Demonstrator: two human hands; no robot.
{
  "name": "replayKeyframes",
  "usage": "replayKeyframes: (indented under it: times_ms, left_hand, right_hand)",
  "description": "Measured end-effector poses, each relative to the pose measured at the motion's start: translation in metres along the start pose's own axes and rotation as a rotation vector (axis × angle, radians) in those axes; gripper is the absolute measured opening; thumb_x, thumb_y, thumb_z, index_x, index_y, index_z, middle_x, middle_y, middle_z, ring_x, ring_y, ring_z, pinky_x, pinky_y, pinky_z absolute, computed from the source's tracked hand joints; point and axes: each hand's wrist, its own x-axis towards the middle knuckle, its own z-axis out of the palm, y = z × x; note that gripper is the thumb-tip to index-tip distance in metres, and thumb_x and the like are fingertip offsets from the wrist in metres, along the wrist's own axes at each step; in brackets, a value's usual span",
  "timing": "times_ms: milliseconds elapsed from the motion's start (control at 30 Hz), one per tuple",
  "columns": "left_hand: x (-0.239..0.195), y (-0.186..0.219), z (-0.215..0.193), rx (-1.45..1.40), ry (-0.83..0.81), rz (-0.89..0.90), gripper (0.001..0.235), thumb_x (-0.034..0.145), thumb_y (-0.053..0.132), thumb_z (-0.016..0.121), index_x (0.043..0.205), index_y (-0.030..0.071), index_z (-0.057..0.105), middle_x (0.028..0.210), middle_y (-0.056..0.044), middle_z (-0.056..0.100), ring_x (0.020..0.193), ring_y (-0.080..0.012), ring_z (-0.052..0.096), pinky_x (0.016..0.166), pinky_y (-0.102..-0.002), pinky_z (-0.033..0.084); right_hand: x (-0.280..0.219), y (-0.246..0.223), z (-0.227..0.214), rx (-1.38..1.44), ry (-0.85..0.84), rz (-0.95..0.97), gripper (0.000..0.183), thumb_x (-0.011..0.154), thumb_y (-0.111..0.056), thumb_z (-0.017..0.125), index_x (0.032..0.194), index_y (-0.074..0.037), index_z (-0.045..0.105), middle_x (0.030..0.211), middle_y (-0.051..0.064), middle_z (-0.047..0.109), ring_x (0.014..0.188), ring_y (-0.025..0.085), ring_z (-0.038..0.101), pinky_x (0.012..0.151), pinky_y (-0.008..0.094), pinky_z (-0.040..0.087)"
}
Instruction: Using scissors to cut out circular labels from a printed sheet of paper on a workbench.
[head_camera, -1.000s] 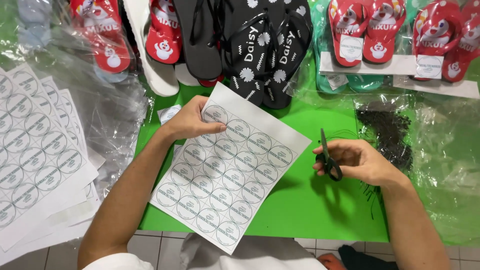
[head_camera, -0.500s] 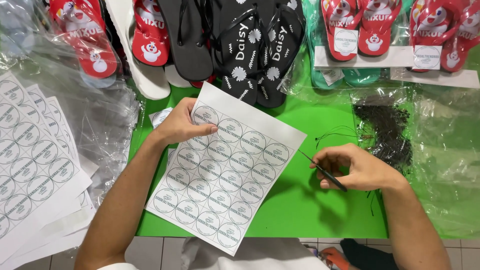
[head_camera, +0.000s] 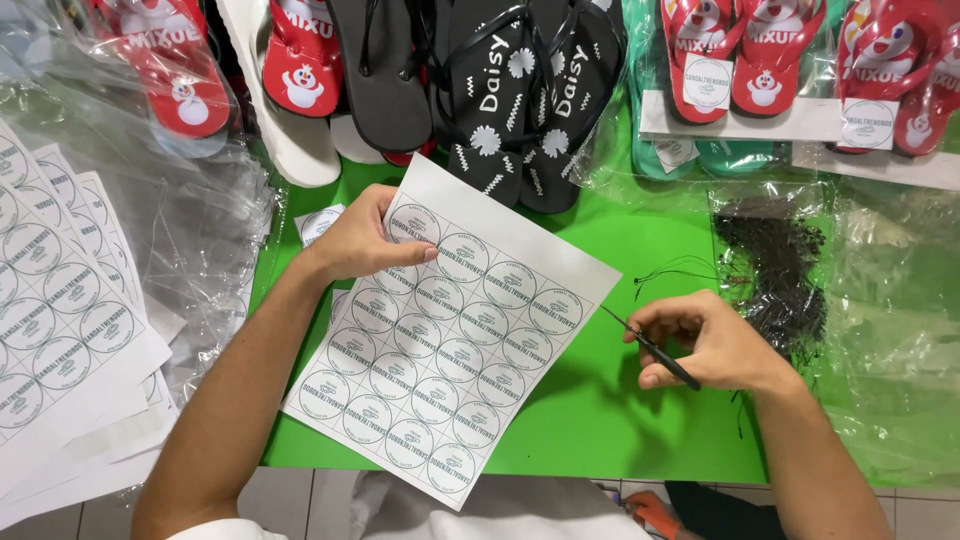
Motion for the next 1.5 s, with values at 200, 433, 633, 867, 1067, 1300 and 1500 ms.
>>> replayKeyframes:
  times_ms: [200,433,633,867,1067,1300,1500]
  left_hand:
    - [0.0,0.004,0.003,0.015,0.009,-0.01,0.013,0.075,0.004,0.079,0.082,0.002,0.069,0.069,-0.012,0.073,0.063,-0.0102,0.063,0.055,-0.028,0.056]
    - [-0.002,0.004,0.006,0.031,0.041,-0.042,0.015,0.074,0.003,0.08,0.085,0.001,0.069,0.071,-0.012,0.073,0.067,-0.0108,0.063,0.06,-0.029,0.057]
    - [-0.004,0.0,0.006,0.041,0.043,-0.083,0.012,0.075,0.003,0.079,0.084,0.002,0.071,0.072,-0.01,0.074,0.067,-0.0103,0.063,0.061,-0.029,0.057]
    - [-0.003,0.005,0.008,0.066,0.052,-0.098,0.012,0.075,0.002,0.08,0.084,0.001,0.072,0.071,-0.011,0.074,0.065,-0.0106,0.062,0.06,-0.029,0.057]
    - [-0.004,-0.004,0.006,0.059,0.049,-0.111,0.013,0.075,0.002,0.08,0.085,0.001,0.072,0.072,-0.011,0.074,0.066,-0.0099,0.062,0.06,-0.029,0.057]
    - [-0.001,0.006,0.009,0.071,0.049,-0.11,0.013,0.075,0.003,0.08,0.084,0.001,0.072,0.071,-0.011,0.074,0.066,-0.0101,0.061,0.06,-0.029,0.057]
    - [-0.002,0.009,0.01,0.077,0.051,-0.115,0.012,0.075,0.002,0.079,0.084,0.001,0.071,0.071,-0.011,0.073,0.065,-0.0102,0.061,0.06,-0.03,0.057]
  right_hand:
    - [0.004,0.008,0.003,-0.01,0.037,-0.109,0.044,0.055,-0.03,0.101,0.088,-0.006,0.083,0.053,0.01,0.079,0.042,0.016,0.068,0.036,0.024,0.03]
    - [0.004,0.01,0.006,0.006,0.061,-0.146,0.04,0.056,-0.026,0.1,0.087,-0.007,0.083,0.05,0.008,0.076,0.041,0.013,0.064,0.037,0.023,0.026]
    - [0.004,0.014,0.007,0.023,0.056,-0.163,0.039,0.057,-0.025,0.099,0.088,-0.006,0.083,0.049,0.009,0.076,0.041,0.012,0.063,0.037,0.021,0.026]
    - [0.004,0.016,0.006,0.039,0.056,-0.149,0.039,0.056,-0.022,0.1,0.088,-0.005,0.084,0.049,0.01,0.075,0.04,0.014,0.063,0.038,0.022,0.027]
    - [0.003,0.012,0.007,0.034,0.052,-0.155,0.037,0.057,-0.021,0.099,0.087,-0.006,0.084,0.048,0.009,0.075,0.04,0.013,0.063,0.038,0.022,0.027]
    - [0.004,0.014,0.007,0.035,0.049,-0.154,0.036,0.057,-0.02,0.099,0.087,-0.006,0.084,0.048,0.009,0.074,0.041,0.013,0.064,0.038,0.022,0.027]
    - [0.004,0.015,0.007,0.037,0.043,-0.146,0.037,0.058,-0.019,0.099,0.089,-0.006,0.084,0.048,0.01,0.074,0.042,0.013,0.064,0.039,0.022,0.027]
